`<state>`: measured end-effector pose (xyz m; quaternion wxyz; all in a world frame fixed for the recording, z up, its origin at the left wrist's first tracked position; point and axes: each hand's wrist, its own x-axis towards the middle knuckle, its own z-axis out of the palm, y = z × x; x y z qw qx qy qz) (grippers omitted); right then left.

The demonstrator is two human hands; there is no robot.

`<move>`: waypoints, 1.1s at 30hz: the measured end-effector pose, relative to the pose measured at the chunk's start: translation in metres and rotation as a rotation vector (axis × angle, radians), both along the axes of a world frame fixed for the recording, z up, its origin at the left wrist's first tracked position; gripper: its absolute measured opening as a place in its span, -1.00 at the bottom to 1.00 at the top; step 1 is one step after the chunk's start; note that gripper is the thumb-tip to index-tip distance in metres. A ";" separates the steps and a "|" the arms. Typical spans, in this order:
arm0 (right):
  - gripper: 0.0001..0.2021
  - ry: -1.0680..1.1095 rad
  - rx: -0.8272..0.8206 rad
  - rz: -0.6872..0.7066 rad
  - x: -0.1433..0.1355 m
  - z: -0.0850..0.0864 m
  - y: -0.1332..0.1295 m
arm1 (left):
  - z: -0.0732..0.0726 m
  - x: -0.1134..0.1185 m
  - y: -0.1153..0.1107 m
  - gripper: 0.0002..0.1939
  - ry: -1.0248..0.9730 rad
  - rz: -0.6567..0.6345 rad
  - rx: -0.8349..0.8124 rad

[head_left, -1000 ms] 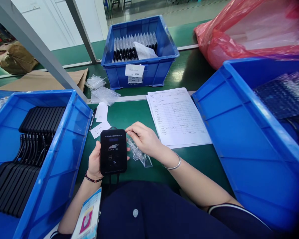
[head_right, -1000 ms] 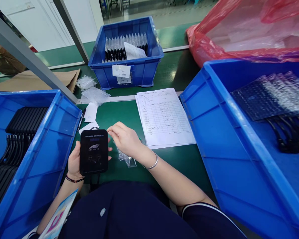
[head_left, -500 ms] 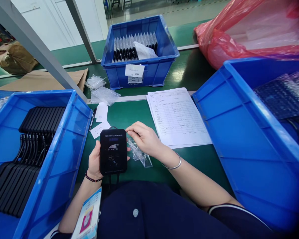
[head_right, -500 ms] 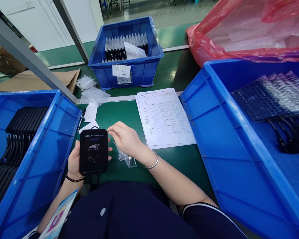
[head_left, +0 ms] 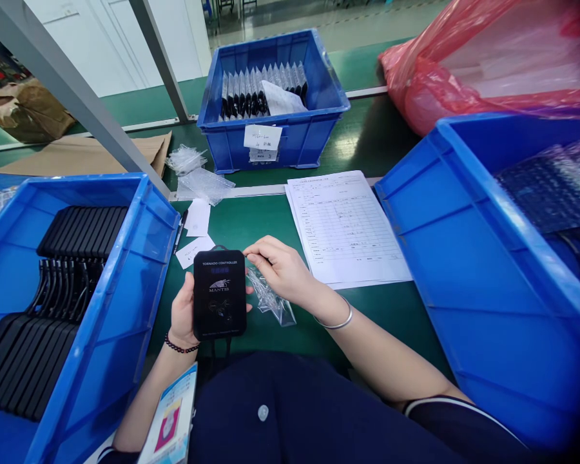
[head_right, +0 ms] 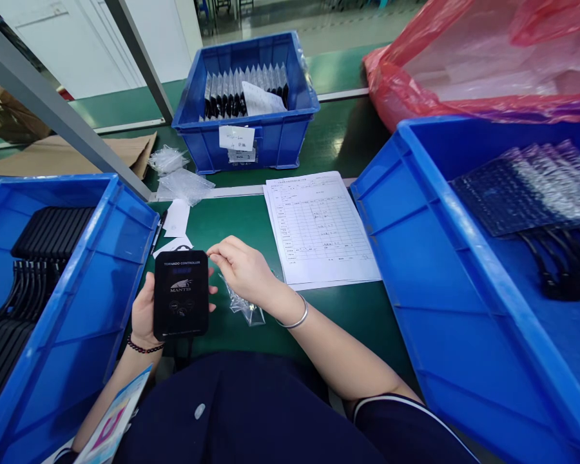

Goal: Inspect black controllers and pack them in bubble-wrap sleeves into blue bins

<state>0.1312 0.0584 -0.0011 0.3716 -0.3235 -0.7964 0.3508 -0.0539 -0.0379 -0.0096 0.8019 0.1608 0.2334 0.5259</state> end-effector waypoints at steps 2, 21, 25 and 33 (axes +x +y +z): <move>-0.82 -0.006 0.004 -0.004 0.000 0.000 0.000 | 0.000 0.000 0.000 -0.27 0.003 0.001 -0.001; -0.79 -0.068 0.036 -0.050 -0.002 0.003 -0.004 | 0.003 0.001 -0.001 -0.33 0.019 0.034 -0.013; -0.80 -0.042 0.023 -0.034 -0.001 0.003 -0.002 | 0.004 0.001 -0.001 -0.31 0.019 0.031 -0.012; -0.81 -0.056 0.071 -0.051 0.000 0.002 -0.002 | 0.005 0.001 0.000 -0.30 0.011 0.029 -0.008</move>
